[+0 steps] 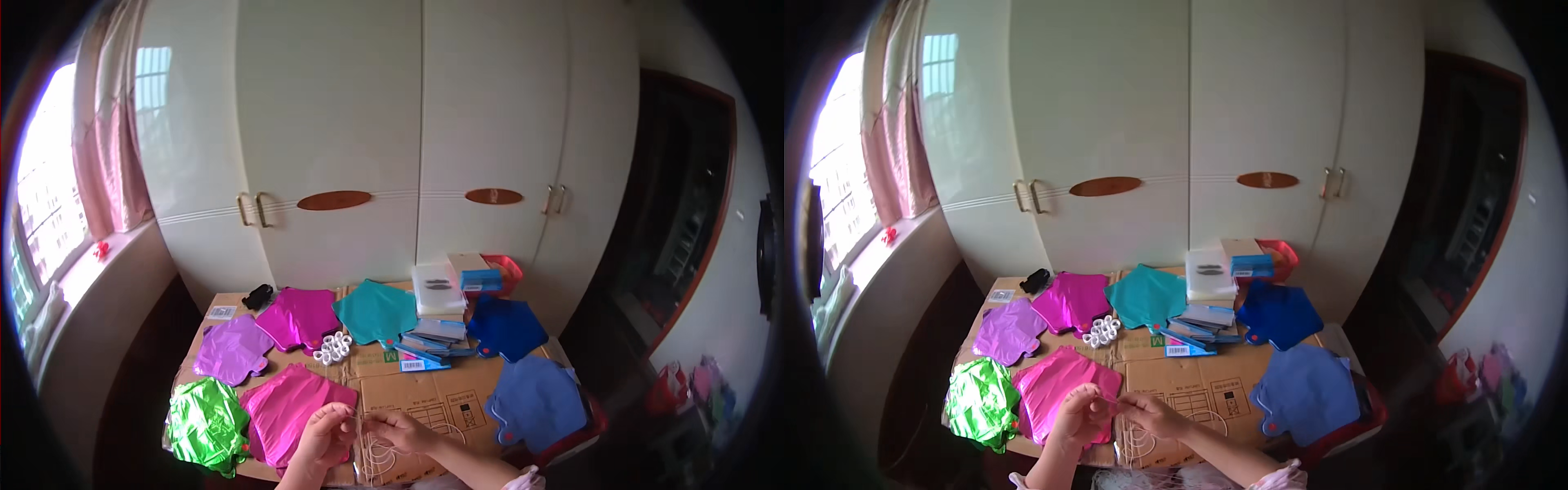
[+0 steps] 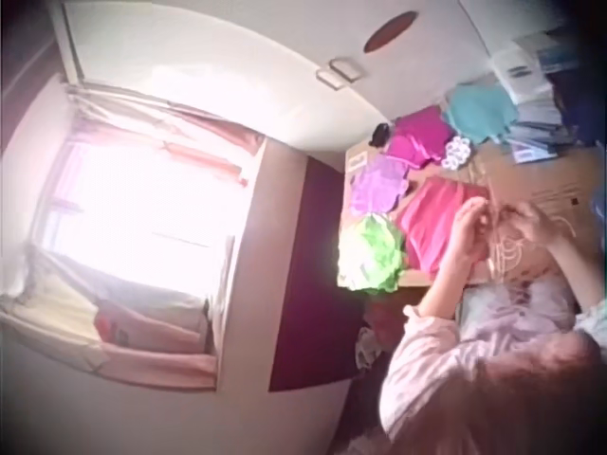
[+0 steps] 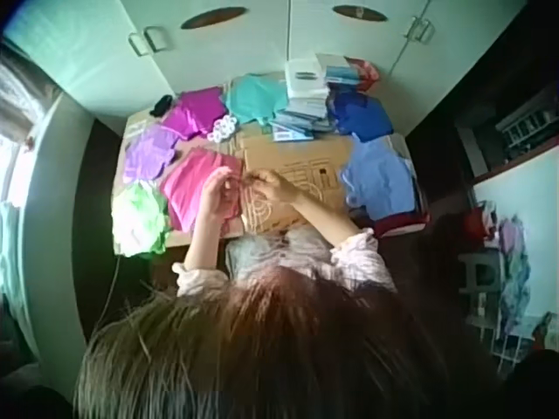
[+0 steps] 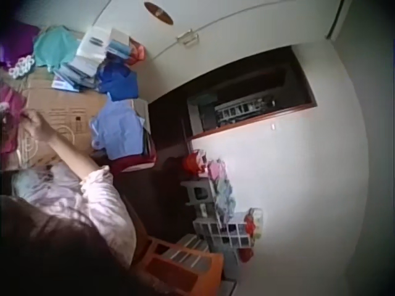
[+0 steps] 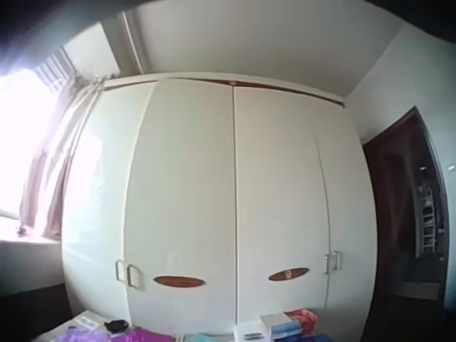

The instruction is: The person is threading small white plastic rings onto a white cord at a workbench.

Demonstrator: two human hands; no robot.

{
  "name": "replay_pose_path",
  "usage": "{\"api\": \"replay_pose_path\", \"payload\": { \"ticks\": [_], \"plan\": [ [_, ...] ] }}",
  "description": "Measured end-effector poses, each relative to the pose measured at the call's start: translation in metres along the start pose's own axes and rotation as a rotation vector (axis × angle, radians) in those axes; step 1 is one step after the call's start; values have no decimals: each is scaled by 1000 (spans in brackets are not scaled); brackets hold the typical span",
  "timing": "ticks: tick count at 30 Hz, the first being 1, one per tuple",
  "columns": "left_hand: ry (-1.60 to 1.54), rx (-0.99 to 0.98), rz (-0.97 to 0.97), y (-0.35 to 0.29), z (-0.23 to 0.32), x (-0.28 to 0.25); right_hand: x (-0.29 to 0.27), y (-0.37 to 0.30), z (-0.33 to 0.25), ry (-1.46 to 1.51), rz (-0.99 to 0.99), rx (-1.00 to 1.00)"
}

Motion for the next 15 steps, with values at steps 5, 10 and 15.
{"api": "replay_pose_path", "payload": {
  "ticks": [5, 10, 15],
  "plan": [
    [255, 212, 205, 5, -24, 10, 0, -18, 14, -753, 475, -351],
    [1592, 785, 90, -3, -18, 6, 35, -35, -20, -1134, 463, -469],
    [1094, 502, -59, -17, -30, -12, 16, -23, -9, -903, 436, -273]
  ]
}}
Point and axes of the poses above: each hand's wrist, its own y-axis towards the middle knuckle, its own x-axis out of the palm, z = x × y, the point moved 2 cm from there along y, towards the middle knuckle
